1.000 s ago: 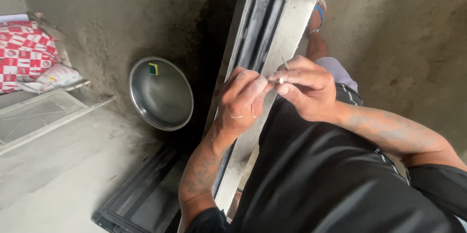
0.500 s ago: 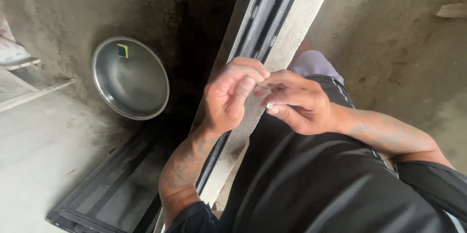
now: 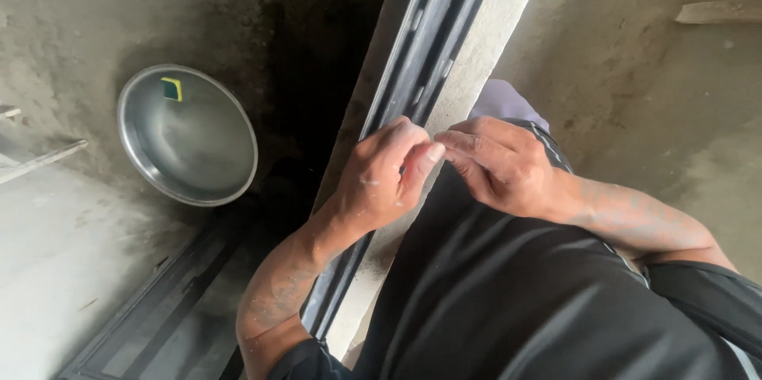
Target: The person installs a black window frame onto a concrete wall opening. They align the frame, insert small metal fasteners into the frame's edge, and press them into place along the length of the frame.
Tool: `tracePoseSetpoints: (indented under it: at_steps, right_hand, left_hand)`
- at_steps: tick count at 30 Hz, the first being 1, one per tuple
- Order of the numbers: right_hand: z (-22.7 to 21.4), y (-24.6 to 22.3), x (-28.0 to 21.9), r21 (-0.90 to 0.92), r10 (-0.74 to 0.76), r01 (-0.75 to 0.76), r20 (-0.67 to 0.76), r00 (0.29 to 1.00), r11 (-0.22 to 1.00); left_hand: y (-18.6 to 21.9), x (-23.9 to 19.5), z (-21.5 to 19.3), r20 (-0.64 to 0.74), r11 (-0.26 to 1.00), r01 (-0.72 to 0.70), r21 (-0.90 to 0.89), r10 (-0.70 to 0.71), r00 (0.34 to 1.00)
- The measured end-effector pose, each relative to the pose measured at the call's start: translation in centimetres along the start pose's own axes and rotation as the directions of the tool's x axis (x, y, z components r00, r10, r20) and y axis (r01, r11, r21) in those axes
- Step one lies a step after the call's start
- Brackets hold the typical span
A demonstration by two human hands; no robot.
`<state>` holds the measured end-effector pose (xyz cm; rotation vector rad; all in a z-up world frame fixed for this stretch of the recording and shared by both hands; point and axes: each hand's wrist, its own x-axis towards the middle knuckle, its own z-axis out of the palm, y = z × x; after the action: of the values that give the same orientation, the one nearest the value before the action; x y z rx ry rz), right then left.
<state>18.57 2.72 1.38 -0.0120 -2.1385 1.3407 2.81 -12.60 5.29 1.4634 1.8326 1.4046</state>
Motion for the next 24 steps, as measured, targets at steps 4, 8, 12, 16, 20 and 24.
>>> tracePoseSetpoints:
  at_steps: [4,8,12,16,20,24]
  right_hand:
    - [-0.1,-0.3,-0.2,-0.063,-0.005,0.006,0.024,1.0,0.998]
    - [-0.3,-0.7,1.0,0.022,-0.074,0.073,0.012,0.997,0.997]
    - [-0.7,0.0,0.8,0.212,-0.17,0.175,-0.041,0.985,0.961]
    - [-1.2,1.5,-0.5,0.176,-0.311,0.318,-0.068,0.948,0.932]
    - [-2.3,2.4,0.0,0.076,-0.346,0.349,-0.05,0.937,0.934]
    - [-3.5,6.3,1.3,-0.255,-0.394,0.403,0.088,0.915,0.879]
  left_hand:
    - [0.1,-0.1,-0.1,0.015,1.0,-0.003,0.023,0.003,1.0]
    - [-0.9,0.2,-0.3,0.052,0.993,0.045,-0.113,-0.039,0.998]
    - [-0.3,0.6,-0.7,0.145,0.93,0.14,-0.339,-0.095,0.985]
    - [0.1,0.9,-0.3,0.187,0.905,0.182,-0.385,-0.116,0.975]
    - [-0.8,0.2,0.0,0.141,0.923,0.215,-0.319,-0.178,0.974]
    - [-2.8,-1.3,-0.4,0.001,0.934,0.336,-0.121,-0.338,0.941]
